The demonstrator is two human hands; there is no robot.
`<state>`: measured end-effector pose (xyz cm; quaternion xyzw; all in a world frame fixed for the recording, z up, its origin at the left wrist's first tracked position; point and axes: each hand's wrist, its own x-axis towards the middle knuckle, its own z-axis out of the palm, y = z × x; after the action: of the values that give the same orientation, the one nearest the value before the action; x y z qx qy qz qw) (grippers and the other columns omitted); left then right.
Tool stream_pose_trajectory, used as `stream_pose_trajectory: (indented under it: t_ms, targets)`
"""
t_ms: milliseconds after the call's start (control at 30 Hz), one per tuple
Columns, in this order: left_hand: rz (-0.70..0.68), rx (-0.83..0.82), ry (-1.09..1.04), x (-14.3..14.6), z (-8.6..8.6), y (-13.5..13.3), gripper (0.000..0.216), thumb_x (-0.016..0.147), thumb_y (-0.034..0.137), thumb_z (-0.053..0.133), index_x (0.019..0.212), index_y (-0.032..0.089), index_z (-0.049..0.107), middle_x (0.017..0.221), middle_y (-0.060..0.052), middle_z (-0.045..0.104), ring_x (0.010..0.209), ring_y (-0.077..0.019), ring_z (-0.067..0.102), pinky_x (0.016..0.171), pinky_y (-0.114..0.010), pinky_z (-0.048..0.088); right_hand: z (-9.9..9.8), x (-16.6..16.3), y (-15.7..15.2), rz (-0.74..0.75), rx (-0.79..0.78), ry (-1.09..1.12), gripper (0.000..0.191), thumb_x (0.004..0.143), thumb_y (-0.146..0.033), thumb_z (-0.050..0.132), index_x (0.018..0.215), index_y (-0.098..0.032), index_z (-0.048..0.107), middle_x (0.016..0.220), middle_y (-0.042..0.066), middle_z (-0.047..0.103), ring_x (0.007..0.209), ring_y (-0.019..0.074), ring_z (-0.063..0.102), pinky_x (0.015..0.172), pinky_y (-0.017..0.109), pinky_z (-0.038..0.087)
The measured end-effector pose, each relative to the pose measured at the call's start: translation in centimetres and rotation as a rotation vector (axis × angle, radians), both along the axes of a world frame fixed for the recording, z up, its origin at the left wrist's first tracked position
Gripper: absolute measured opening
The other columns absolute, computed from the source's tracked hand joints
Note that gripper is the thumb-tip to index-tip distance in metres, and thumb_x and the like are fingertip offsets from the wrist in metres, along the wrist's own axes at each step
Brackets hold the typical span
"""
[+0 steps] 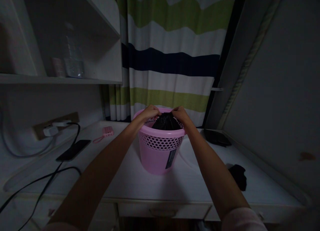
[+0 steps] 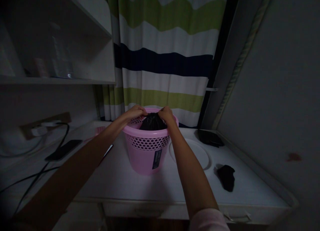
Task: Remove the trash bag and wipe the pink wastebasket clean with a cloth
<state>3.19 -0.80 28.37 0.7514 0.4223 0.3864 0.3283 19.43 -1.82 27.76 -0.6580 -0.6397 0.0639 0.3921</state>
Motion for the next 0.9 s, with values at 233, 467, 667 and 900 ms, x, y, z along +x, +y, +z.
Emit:
stream_pose_trajectory:
  t_ms: [233, 467, 667, 900]
  targets:
    - [0.059, 0.059, 0.013, 0.0, -0.3, 0.7, 0.018, 0.061, 0.009, 0.052, 0.044, 0.013, 0.051, 0.037, 0.004, 0.044, 0.038, -0.0060, 0.039, 0.041, -0.021, 0.027, 0.1, 0.2, 0.3, -0.072, 0.020, -0.072, 0.026, 0.067, -0.012, 0.046, 0.079, -0.007, 0.068, 0.075, 0.014, 0.066, 0.073, 0.0184, 0.060, 0.058, 0.022, 0.040]
    - [0.135, 0.131, 0.082, 0.0, -0.5, 1.0, 0.016, 0.060, 0.012, 0.053, 0.044, 0.013, 0.052, 0.038, 0.003, 0.043, 0.040, -0.0073, 0.039, 0.044, -0.022, 0.028, 0.1, 0.3, 0.7, -0.124, 0.013, -0.113, 0.026, 0.066, -0.012, 0.048, 0.083, -0.009, 0.068, 0.085, 0.017, 0.067, 0.081, 0.0210, 0.062, 0.063, 0.023, 0.043]
    - [0.214, 0.166, 0.142, -0.1, -0.4, 1.2, 0.012, 0.058, 0.015, 0.054, 0.046, 0.012, 0.054, 0.039, 0.003, 0.043, 0.040, -0.0080, 0.039, 0.044, -0.023, 0.028, -0.2, 0.4, 0.8, -0.137, -0.002, -0.120, 0.027, 0.065, -0.012, 0.048, 0.084, -0.008, 0.067, 0.087, 0.019, 0.066, 0.082, 0.0216, 0.062, 0.063, 0.024, 0.043]
    - [0.207, 0.188, 0.303, -0.2, -0.5, 1.1, 0.015, 0.058, 0.014, 0.052, 0.043, 0.013, 0.052, 0.037, 0.002, 0.041, 0.041, -0.0096, 0.041, 0.044, -0.023, 0.028, -0.2, 0.1, 0.3, -0.062, 0.024, -0.106, 0.027, 0.065, -0.012, 0.046, 0.080, -0.010, 0.068, 0.077, 0.014, 0.067, 0.071, 0.0183, 0.060, 0.057, 0.023, 0.040]
